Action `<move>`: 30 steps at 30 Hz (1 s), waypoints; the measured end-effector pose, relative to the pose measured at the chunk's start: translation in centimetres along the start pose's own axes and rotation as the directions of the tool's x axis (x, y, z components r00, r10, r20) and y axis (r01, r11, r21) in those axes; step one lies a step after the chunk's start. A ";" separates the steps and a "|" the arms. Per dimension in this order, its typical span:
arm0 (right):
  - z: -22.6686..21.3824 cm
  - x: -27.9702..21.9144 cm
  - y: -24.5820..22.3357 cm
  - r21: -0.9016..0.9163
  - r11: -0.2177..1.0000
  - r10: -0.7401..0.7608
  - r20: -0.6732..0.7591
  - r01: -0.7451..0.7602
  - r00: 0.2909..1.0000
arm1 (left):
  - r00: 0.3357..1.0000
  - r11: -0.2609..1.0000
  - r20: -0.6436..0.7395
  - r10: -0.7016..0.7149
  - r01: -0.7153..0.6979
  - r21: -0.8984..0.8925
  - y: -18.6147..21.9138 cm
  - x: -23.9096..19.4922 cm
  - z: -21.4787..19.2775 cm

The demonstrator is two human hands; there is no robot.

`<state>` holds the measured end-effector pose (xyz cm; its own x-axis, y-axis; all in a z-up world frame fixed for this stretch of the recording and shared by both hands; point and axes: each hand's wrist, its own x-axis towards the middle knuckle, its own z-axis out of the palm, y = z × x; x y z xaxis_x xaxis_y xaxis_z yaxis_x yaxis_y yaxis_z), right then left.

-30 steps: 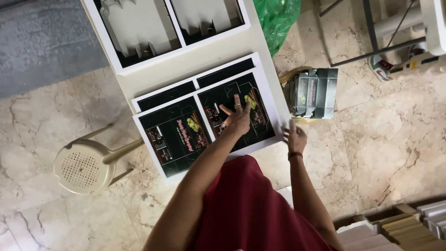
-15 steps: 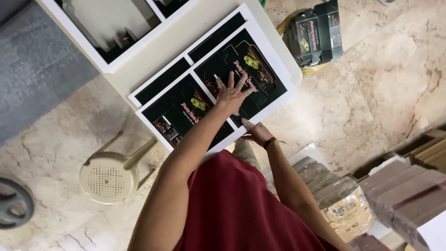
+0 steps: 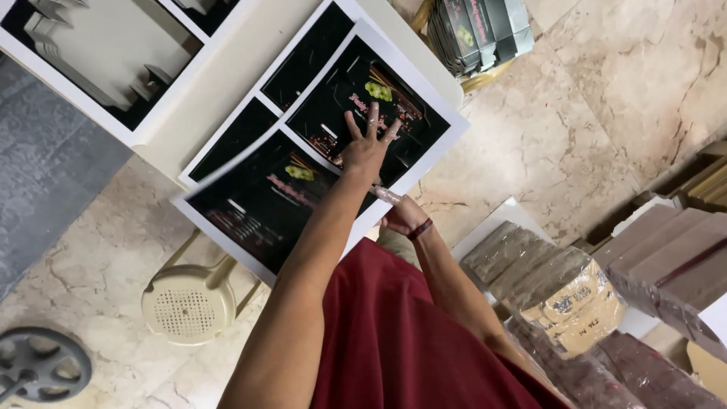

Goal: Folding flat printed cardboard sheets into boxes and stacking them on a work table.

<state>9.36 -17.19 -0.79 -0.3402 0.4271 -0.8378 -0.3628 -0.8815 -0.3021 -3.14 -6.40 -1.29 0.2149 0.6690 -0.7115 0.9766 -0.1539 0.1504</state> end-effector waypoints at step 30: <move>-3.3 4.3 -4.8 -0.078 0.996 -0.062 -0.342 0.037 0.938 | 0.954 0.905 0.170 -0.249 0.291 -0.311 4.9 3.7 -3.4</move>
<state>12.45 -11.79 -4.44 -0.0002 0.3864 -0.9223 -0.3068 -0.8779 -0.3677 2.49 -2.21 -0.78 -0.0395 0.5528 -0.8324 0.9487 0.2822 0.1423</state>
